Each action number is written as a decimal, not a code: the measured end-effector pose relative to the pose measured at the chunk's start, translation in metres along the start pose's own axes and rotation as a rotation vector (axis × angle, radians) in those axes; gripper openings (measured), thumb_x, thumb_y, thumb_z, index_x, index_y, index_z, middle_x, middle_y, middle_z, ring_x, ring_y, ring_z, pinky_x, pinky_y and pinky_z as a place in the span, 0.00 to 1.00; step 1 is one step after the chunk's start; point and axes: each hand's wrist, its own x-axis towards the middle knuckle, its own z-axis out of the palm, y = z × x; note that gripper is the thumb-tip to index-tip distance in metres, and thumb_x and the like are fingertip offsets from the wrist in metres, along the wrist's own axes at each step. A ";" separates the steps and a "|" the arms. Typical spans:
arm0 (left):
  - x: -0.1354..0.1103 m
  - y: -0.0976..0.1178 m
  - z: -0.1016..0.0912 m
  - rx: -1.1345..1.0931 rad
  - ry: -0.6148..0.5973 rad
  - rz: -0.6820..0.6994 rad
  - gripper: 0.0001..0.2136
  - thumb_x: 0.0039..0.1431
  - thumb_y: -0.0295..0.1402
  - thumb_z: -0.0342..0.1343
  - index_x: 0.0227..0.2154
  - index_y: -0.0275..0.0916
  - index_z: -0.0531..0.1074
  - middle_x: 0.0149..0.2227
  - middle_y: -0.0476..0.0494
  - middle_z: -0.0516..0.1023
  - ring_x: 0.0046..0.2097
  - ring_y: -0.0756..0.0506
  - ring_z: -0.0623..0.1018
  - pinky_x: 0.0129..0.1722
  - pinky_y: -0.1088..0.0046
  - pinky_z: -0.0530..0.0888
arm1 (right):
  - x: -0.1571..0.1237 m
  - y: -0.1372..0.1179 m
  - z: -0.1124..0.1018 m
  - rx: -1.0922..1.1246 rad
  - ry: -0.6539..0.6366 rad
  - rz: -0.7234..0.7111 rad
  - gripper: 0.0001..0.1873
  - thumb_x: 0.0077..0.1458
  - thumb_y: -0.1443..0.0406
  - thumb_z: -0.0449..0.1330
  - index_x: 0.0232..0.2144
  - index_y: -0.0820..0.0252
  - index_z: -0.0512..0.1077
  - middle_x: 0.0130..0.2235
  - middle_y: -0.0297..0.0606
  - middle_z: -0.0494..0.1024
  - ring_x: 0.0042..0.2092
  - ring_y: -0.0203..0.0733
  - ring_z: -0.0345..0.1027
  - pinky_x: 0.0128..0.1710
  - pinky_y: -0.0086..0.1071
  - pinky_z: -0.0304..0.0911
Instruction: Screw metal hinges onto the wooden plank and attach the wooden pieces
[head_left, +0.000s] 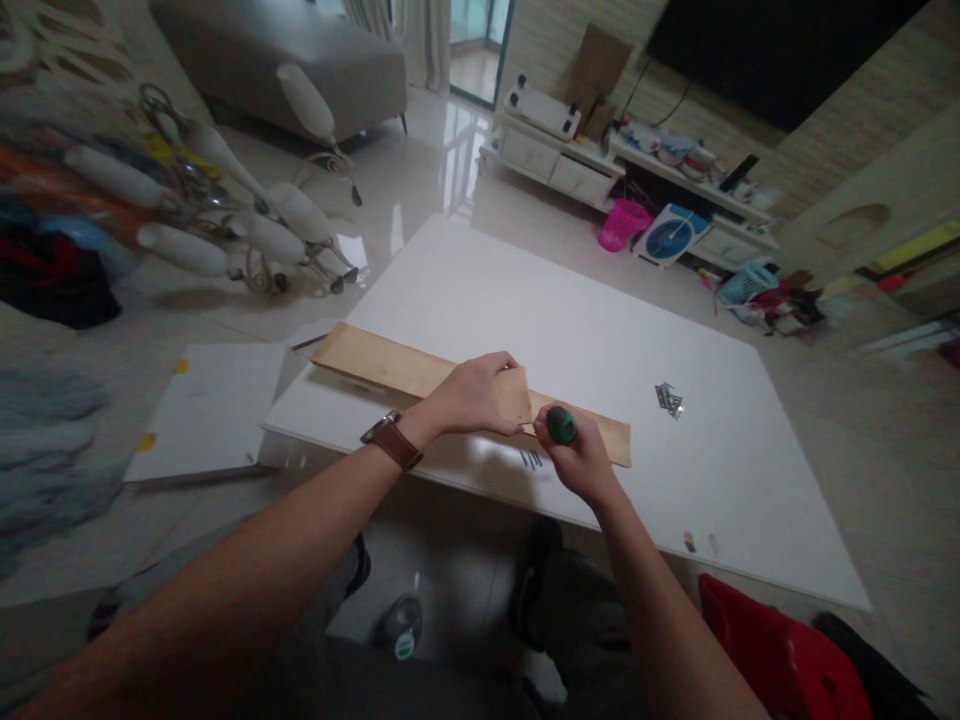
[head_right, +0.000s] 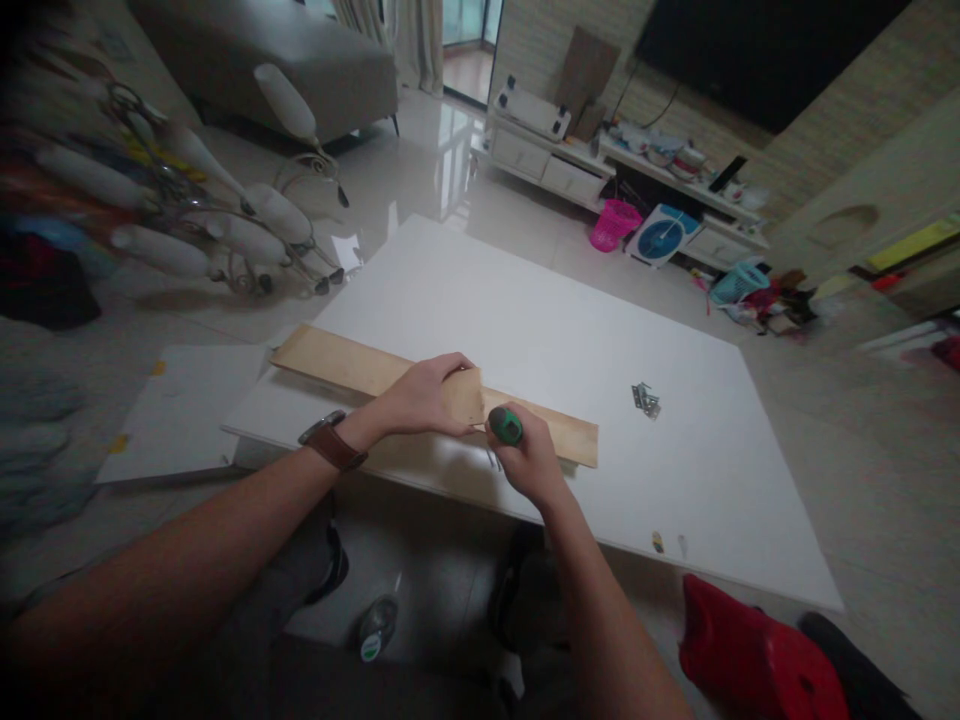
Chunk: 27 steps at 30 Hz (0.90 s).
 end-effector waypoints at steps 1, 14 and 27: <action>0.000 0.000 0.001 0.003 0.011 -0.009 0.30 0.38 0.42 0.76 0.45 0.39 0.74 0.44 0.41 0.82 0.43 0.40 0.79 0.44 0.62 0.76 | 0.000 0.000 0.000 0.018 0.005 0.005 0.08 0.61 0.62 0.61 0.29 0.54 0.70 0.29 0.33 0.74 0.32 0.41 0.67 0.35 0.34 0.61; 0.001 0.000 -0.001 -0.017 -0.029 0.002 0.34 0.38 0.42 0.76 0.50 0.37 0.76 0.50 0.36 0.82 0.49 0.36 0.81 0.52 0.55 0.77 | -0.003 0.002 -0.002 -0.070 0.033 -0.070 0.02 0.60 0.65 0.62 0.34 0.54 0.71 0.32 0.34 0.78 0.34 0.42 0.70 0.37 0.34 0.64; 0.000 0.001 0.001 -0.082 0.013 -0.084 0.31 0.38 0.44 0.76 0.45 0.37 0.76 0.45 0.38 0.82 0.45 0.38 0.80 0.49 0.56 0.78 | 0.002 -0.006 0.010 0.132 0.145 0.121 0.13 0.62 0.54 0.63 0.31 0.55 0.73 0.28 0.31 0.74 0.30 0.39 0.65 0.35 0.35 0.64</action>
